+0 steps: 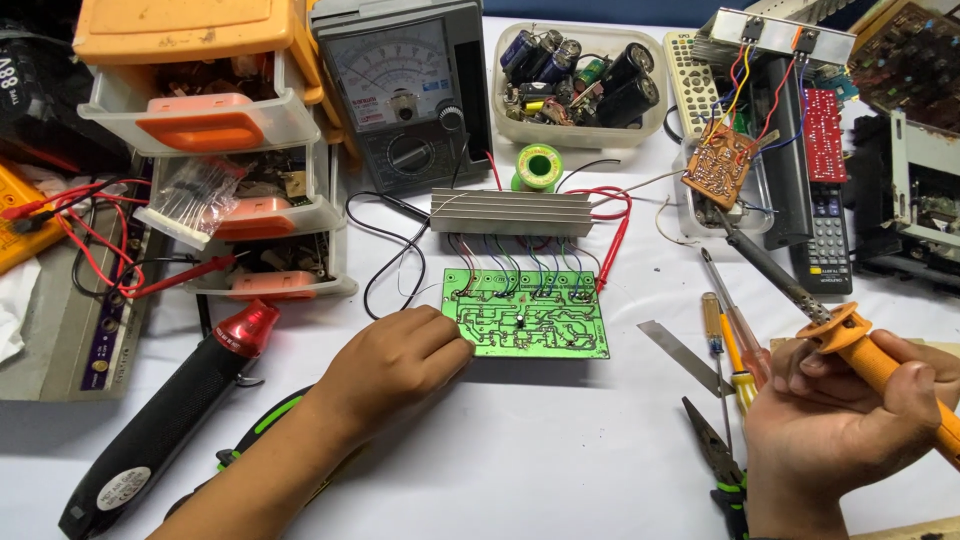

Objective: The person uses a soldering iron to work on a green circuit board, applying solder to various connection points. They handle the board with both hands, turning it over to access different sides, and use pliers to trim excess wire. The workspace is cluttered with electronic components and tools.

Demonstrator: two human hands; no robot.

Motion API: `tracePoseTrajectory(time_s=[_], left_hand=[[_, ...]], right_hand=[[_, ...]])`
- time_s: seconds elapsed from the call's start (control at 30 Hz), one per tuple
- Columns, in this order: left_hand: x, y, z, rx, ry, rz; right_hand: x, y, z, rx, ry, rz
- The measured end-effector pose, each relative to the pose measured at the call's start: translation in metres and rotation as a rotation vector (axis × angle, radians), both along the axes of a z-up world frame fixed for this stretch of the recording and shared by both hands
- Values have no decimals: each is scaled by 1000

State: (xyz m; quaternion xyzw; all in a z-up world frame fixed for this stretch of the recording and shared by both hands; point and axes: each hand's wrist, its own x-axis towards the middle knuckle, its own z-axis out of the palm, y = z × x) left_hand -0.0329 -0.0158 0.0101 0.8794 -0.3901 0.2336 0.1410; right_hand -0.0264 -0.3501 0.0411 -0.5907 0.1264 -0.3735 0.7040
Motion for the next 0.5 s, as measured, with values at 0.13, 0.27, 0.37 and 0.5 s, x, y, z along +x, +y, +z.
tracePoseTrajectory(time_s=[0.13,0.27,0.37,0.5], left_hand=[[0,-1,-3,20,-13,9],[2,3,10,0,61,-21],[9,16,33,-32,111,31],[20,31,59,-6,131,203]], right_hand=[[1,0,0,38,3,40],[1,-3,-4,16,-6,50],[2,-5,-6,-3,-17,32],[3,-6,-8,7,-9,8]])
